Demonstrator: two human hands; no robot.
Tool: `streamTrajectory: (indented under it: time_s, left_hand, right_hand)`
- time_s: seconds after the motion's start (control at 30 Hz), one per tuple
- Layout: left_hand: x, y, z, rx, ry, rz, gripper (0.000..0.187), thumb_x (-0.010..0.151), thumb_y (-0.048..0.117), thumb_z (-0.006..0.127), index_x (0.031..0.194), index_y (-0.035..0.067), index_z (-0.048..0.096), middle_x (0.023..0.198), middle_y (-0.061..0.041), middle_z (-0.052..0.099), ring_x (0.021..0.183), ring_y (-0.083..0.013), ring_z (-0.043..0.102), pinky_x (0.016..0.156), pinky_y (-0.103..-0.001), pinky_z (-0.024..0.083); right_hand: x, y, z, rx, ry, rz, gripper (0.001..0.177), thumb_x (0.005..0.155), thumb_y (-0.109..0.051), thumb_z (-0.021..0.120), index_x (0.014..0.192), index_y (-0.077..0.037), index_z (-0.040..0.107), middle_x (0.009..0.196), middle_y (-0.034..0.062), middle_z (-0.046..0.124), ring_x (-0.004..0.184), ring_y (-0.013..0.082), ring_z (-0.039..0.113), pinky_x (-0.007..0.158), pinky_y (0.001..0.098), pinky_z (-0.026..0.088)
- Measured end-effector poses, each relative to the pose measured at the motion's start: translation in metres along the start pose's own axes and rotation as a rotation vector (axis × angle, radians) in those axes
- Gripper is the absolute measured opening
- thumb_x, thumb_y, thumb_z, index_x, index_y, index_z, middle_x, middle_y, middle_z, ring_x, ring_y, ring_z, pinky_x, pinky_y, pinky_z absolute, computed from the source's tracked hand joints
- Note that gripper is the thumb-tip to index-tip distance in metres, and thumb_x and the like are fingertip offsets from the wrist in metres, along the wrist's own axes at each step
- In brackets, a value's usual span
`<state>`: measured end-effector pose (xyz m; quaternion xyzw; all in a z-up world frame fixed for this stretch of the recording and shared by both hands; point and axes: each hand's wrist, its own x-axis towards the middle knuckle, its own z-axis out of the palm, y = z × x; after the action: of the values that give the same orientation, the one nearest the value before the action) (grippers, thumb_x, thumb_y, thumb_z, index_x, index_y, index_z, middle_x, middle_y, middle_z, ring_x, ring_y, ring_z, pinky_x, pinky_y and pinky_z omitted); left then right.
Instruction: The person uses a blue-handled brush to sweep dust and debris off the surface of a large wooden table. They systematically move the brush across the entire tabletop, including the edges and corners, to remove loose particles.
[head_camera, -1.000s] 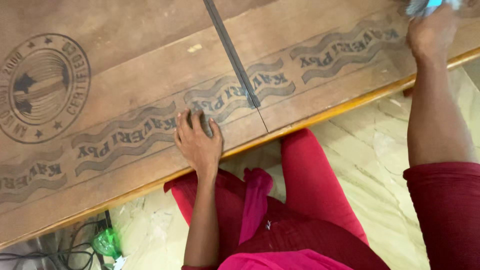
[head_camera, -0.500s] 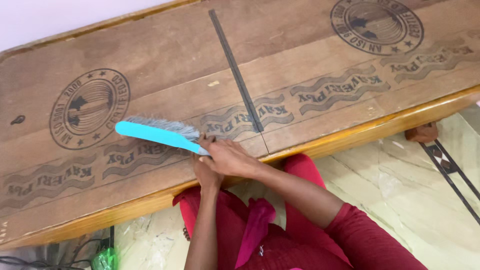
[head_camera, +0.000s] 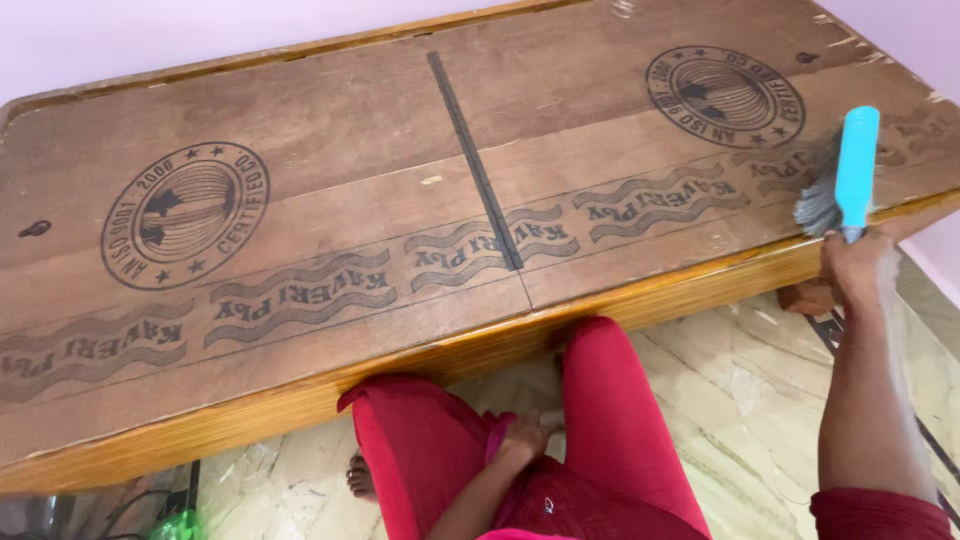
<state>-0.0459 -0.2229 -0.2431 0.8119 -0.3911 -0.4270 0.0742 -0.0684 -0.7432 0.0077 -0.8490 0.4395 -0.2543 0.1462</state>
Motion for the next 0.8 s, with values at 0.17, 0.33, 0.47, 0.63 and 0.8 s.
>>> streamTrajectory:
  time_s: [0.17, 0.33, 0.47, 0.63, 0.8]
  left_hand:
    - [0.025, -0.007, 0.017, -0.092, -0.118, 0.144, 0.029, 0.105, 0.030, 0.059, 0.130, 0.023, 0.072, 0.140, -0.016, 0.069, 0.121, -0.0367, 0.065, 0.101, -0.048, 0.053]
    - [0.019, -0.018, 0.029, 0.169, -0.059, 0.097, 0.036, 0.093, 0.020, 0.067, 0.127, 0.030, 0.070, 0.141, -0.016, 0.048, 0.128, -0.0394, 0.050, 0.099, -0.055, 0.050]
    - [0.017, -0.052, 0.002, 0.165, 0.070, 0.108, 0.026, 0.097, 0.021, 0.061, 0.117, 0.019, 0.077, 0.125, -0.012, 0.070, 0.116, -0.0377, 0.064, 0.099, -0.053, 0.054]
    - [-0.008, -0.042, -0.047, -0.427, 0.933, 0.272, 0.030, 0.096, 0.012, 0.065, 0.125, 0.004, 0.066, 0.113, -0.025, 0.066, 0.109, -0.0424, 0.061, 0.104, -0.050, 0.042]
    - [-0.080, -0.002, -0.156, -1.049, 1.197, 0.570, 0.017, 0.097, 0.005, 0.062, 0.113, 0.006, 0.065, 0.108, -0.016, 0.069, 0.103, -0.0303, 0.066, 0.094, -0.037, 0.052]
  right_hand:
    - [-0.096, -0.118, 0.014, -0.282, -0.389, -0.234, 0.052, 0.102, -0.046, 0.058, 0.131, -0.003, 0.064, 0.101, 0.0272, 0.074, 0.092, 0.0435, 0.072, 0.084, 0.0547, 0.058]
    - [-0.218, -0.245, -0.014, 0.204, -0.597, -0.632, 0.053, 0.091, -0.035, 0.066, 0.140, -0.015, 0.059, 0.102, 0.0218, 0.075, 0.096, 0.0433, 0.070, 0.085, 0.0544, 0.054]
    - [-0.192, -0.234, -0.030, 0.143, -0.698, -0.632, 0.046, 0.092, -0.042, 0.067, 0.127, -0.012, 0.068, 0.099, 0.0192, 0.076, 0.091, 0.0362, 0.073, 0.082, 0.0492, 0.054]
    - [-0.080, -0.079, -0.063, -0.069, -0.561, -0.051, 0.049, 0.101, -0.046, 0.061, 0.136, -0.013, 0.068, 0.075, 0.0269, 0.073, 0.061, 0.0350, 0.070, 0.064, 0.0492, 0.055]
    - [-0.018, 0.048, -0.058, 0.236, -0.203, 0.117, 0.049, 0.106, -0.034, 0.069, 0.111, 0.015, 0.066, 0.082, 0.0206, 0.067, 0.067, 0.0304, 0.067, 0.063, 0.0544, 0.055]
